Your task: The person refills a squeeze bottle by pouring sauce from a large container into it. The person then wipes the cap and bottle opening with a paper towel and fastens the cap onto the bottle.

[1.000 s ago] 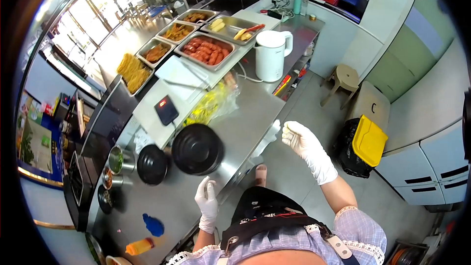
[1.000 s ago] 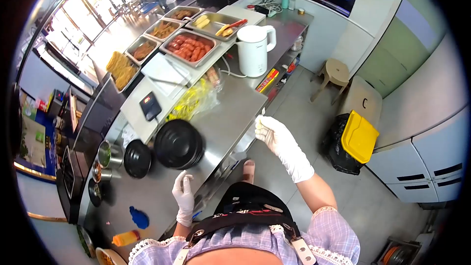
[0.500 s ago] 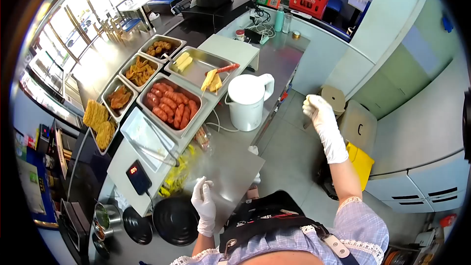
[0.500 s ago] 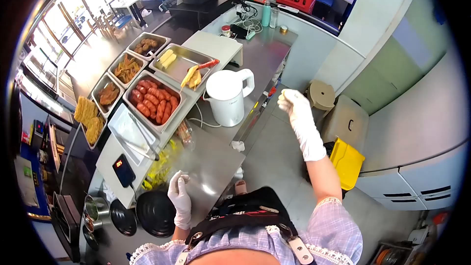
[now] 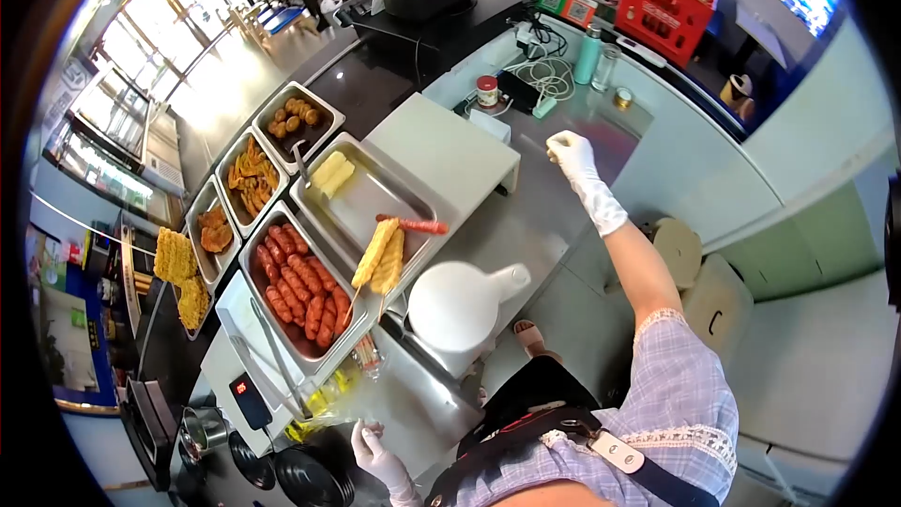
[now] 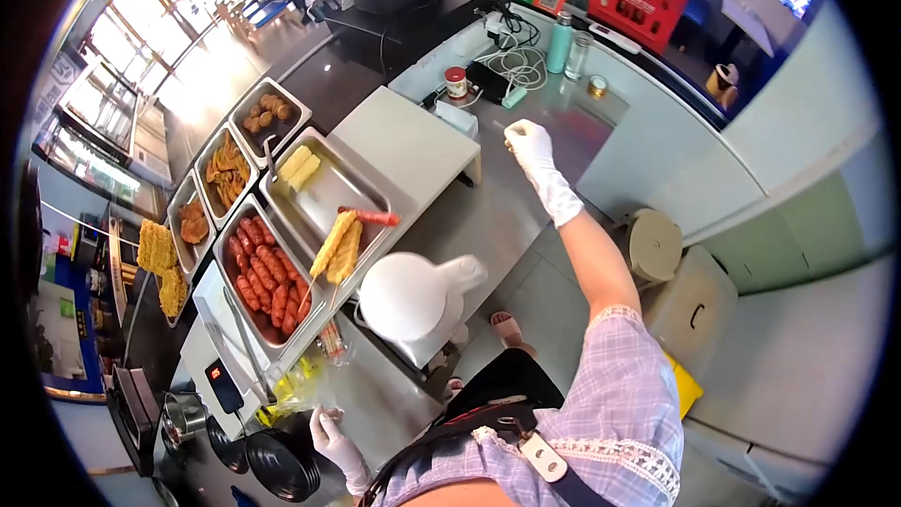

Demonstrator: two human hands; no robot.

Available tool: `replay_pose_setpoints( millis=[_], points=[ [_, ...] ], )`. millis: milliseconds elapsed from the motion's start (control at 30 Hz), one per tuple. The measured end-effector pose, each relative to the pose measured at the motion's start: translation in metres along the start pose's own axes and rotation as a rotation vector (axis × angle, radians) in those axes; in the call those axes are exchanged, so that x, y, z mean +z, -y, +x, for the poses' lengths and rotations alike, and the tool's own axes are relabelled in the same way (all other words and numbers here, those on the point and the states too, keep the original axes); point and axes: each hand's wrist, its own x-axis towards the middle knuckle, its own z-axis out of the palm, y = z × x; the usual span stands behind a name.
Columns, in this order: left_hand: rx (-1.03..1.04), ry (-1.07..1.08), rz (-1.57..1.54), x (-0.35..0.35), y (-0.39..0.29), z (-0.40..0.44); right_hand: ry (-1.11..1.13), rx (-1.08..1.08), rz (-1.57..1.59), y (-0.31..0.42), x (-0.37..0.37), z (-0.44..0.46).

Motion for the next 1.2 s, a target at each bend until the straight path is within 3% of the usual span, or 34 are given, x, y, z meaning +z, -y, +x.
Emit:
replay_pose_setpoints(
  millis=[33, 67, 300, 400, 467, 500, 533, 567, 600, 633, 667, 733, 800, 867, 933, 967, 1000, 1067, 1100, 1167, 1200],
  points=[
    [-0.039, -0.036, 0.024, 0.011, -0.004, -0.010, 0.039, 0.019, -0.156, -0.017, 0.009, 0.031],
    [-0.041, -0.054, 0.036, 0.022, -0.009, -0.018, 0.017, -0.103, -0.400, -0.041, 0.021, 0.063],
    [-0.104, -0.226, 0.130, 0.081, -0.035, -0.045, 0.206, -0.262, -0.809, -0.054, 0.104, 0.157],
    [-0.134, -0.234, 0.141, 0.096, -0.036, -0.053, 0.306, -0.220, -0.880, -0.075, 0.134, 0.177],
    [-0.155, -0.244, 0.186, 0.102, -0.032, -0.056, 0.390, -0.282, -0.467, -0.055, 0.134, 0.201],
    [-0.175, -0.237, 0.184, 0.102, -0.026, -0.058, 0.286, -0.354, -0.245, -0.040, 0.132, 0.211],
    [-0.195, -0.229, 0.180, 0.103, -0.021, -0.060, 0.323, -0.316, -0.212, 0.001, 0.114, 0.208],
    [-0.199, -0.220, 0.178, 0.105, -0.019, -0.060, 0.349, -0.253, 0.038, 0.026, 0.096, 0.204],
    [-0.206, -0.222, 0.177, 0.110, -0.023, -0.061, 0.382, -0.336, 0.082, 0.045, 0.077, 0.200],
    [-0.218, -0.224, 0.177, 0.118, -0.030, -0.059, 0.467, -0.194, 0.128, 0.075, 0.054, 0.186],
    [-0.229, -0.226, 0.175, 0.123, -0.033, -0.058, 0.608, -0.075, 0.292, 0.081, 0.038, 0.181],
    [-0.234, -0.200, 0.165, 0.126, -0.029, -0.058, 0.898, -0.074, 0.363, 0.065, 0.018, 0.180],
    [-0.232, -0.177, 0.156, 0.127, -0.023, -0.056, 1.008, 0.223, 0.712, 0.048, 0.013, 0.172],
    [-0.279, -0.132, 0.168, 0.126, -0.019, -0.056, 1.142, 0.240, 0.771, 0.010, 0.023, 0.184],
    [-0.292, -0.131, 0.185, 0.125, -0.015, -0.058, 1.017, -0.060, -0.028, -0.014, 0.041, 0.187],
    [-0.306, -0.133, 0.204, 0.125, -0.013, -0.058, 1.023, -0.096, -0.214, -0.021, 0.052, 0.185],
    [-0.306, -0.137, 0.207, 0.124, -0.010, -0.059, 0.968, -0.074, -0.354, -0.028, 0.068, 0.177],
    [-0.290, -0.158, 0.189, 0.123, -0.005, -0.063, 0.727, -0.363, -0.390, -0.074, 0.106, 0.167],
    [-0.293, -0.159, 0.191, 0.123, -0.004, -0.065, 0.731, -0.361, -0.389, -0.076, 0.114, 0.158],
    [-0.307, -0.157, 0.214, 0.121, -0.003, -0.068, 0.381, -0.795, -0.669, -0.082, 0.130, 0.143],
    [-0.308, -0.162, 0.216, 0.120, -0.002, -0.069, 0.385, -0.796, -0.665, -0.098, 0.143, 0.144]
  ],
)
